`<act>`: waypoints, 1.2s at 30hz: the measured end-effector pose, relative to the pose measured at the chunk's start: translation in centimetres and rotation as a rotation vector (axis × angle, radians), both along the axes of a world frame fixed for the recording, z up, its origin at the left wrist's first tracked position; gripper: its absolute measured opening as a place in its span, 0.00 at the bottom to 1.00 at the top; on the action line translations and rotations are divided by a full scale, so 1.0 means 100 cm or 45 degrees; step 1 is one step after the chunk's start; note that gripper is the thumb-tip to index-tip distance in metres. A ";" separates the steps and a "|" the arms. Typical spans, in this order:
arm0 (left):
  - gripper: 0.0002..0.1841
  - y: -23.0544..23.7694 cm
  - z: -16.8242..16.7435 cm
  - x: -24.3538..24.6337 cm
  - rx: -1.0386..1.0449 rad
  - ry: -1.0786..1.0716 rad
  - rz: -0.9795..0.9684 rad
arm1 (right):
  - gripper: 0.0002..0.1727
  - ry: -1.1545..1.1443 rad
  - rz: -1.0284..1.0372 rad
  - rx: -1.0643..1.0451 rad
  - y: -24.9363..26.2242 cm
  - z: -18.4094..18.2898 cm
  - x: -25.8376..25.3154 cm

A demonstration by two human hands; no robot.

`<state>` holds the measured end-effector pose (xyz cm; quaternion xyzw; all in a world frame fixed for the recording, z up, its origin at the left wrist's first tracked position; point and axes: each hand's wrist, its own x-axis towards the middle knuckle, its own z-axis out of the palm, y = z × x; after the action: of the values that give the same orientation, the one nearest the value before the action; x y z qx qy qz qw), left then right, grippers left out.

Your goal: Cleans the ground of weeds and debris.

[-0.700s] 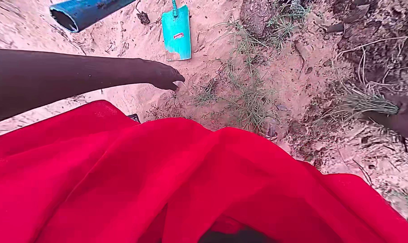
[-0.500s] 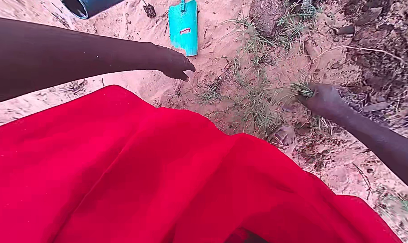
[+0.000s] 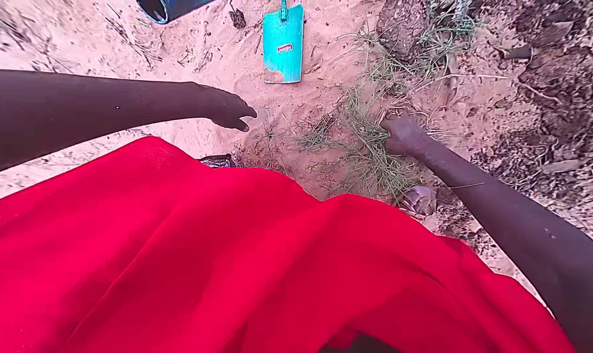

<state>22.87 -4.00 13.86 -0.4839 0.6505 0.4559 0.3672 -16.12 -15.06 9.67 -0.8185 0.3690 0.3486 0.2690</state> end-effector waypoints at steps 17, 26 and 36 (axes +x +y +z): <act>0.28 -0.019 0.007 -0.004 -0.122 0.064 0.011 | 0.15 -0.368 -0.573 0.072 0.013 0.006 0.000; 0.28 -0.029 0.015 -0.015 -0.144 0.033 0.002 | 0.21 -0.408 -0.822 0.214 0.008 0.002 0.009; 0.28 -0.041 0.029 -0.033 -0.167 0.071 0.118 | 0.21 -0.319 -0.857 0.199 0.019 -0.020 0.005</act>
<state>19.53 -8.06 16.71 -0.5236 0.6658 0.4422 0.2951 -15.58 -13.14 7.63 -0.6646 0.5540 0.1648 0.4735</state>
